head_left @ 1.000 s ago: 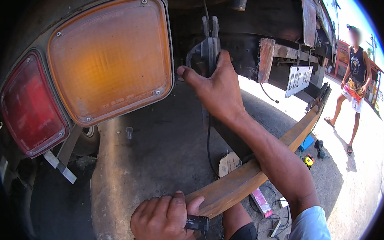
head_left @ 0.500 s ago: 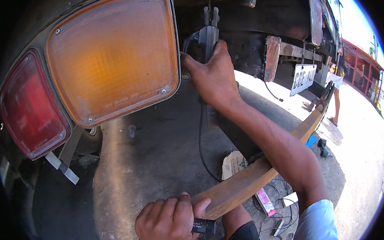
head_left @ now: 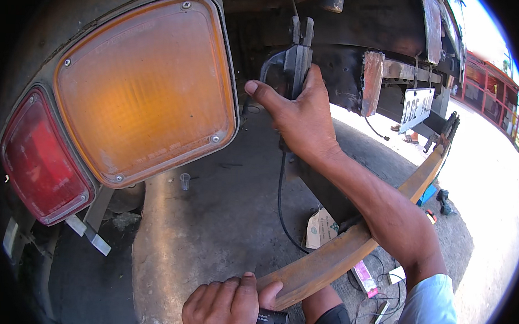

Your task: The person welds a curved metal bar to the rear frame of a vehicle using a handheld welding tool. They position the bar, apply welds along the seam, and adjust the bar's placement as needed.

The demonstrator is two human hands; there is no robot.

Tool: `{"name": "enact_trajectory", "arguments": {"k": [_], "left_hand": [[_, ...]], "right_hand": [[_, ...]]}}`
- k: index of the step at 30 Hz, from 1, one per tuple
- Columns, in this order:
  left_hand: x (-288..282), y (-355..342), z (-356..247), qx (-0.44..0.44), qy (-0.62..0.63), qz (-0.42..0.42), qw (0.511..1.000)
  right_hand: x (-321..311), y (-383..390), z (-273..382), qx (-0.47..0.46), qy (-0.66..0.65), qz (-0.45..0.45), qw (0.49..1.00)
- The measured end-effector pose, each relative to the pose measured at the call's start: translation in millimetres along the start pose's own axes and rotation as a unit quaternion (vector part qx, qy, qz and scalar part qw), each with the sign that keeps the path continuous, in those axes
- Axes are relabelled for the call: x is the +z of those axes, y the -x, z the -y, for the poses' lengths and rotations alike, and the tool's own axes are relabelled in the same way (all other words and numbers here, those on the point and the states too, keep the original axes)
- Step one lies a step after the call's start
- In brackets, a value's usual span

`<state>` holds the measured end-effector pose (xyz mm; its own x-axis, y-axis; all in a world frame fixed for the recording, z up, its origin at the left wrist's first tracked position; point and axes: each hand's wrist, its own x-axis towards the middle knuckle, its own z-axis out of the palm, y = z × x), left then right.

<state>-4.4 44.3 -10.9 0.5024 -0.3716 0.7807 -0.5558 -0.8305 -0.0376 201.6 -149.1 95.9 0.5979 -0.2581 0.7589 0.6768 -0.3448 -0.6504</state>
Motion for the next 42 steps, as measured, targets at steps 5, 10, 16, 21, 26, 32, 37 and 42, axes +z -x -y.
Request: {"name": "enact_trajectory", "arguments": {"k": [5, 10, 16, 21, 26, 32, 37, 42], "left_hand": [[-0.7, 0.3, 0.4, 0.002, 0.005, 0.004, 1.000], [-0.7, 1.7, 0.2, -0.001, -0.001, 0.004, 1.000], [-0.1, 2.3, 0.9, 0.000, -0.001, 0.003, 1.000], [-0.1, 2.7, -0.2, -0.004, 0.001, 0.005, 1.000], [-0.1, 3.5, 1.4, 0.001, -0.001, 0.014, 1.000], [1.2, 4.2, 2.8, 0.006, -0.001, 0.008, 1.000], [2.5, 3.3, 1.1, 0.001, 0.001, -0.010, 1.000], [2.0, 2.2, 1.4, 0.004, 0.004, -0.014, 1.000]], "right_hand": [[2.5, -0.8, -6.9, -0.038, 0.022, -0.010, 0.999], [2.9, -2.7, -7.8, -0.049, 0.033, -0.022, 0.998], [2.5, -1.8, -5.0, -0.039, 0.054, -0.022, 0.998], [2.7, -1.0, -5.6, -0.032, 0.046, -0.012, 0.998], [3.4, -0.2, -5.7, -0.048, 0.035, -0.012, 0.998], [2.6, 1.1, -4.0, -0.021, 0.018, 0.009, 1.000], [2.2, 1.3, -3.0, -0.025, 0.026, 0.012, 0.999], [1.5, 1.1, -1.7, -0.003, 0.018, 0.024, 1.000]]}}
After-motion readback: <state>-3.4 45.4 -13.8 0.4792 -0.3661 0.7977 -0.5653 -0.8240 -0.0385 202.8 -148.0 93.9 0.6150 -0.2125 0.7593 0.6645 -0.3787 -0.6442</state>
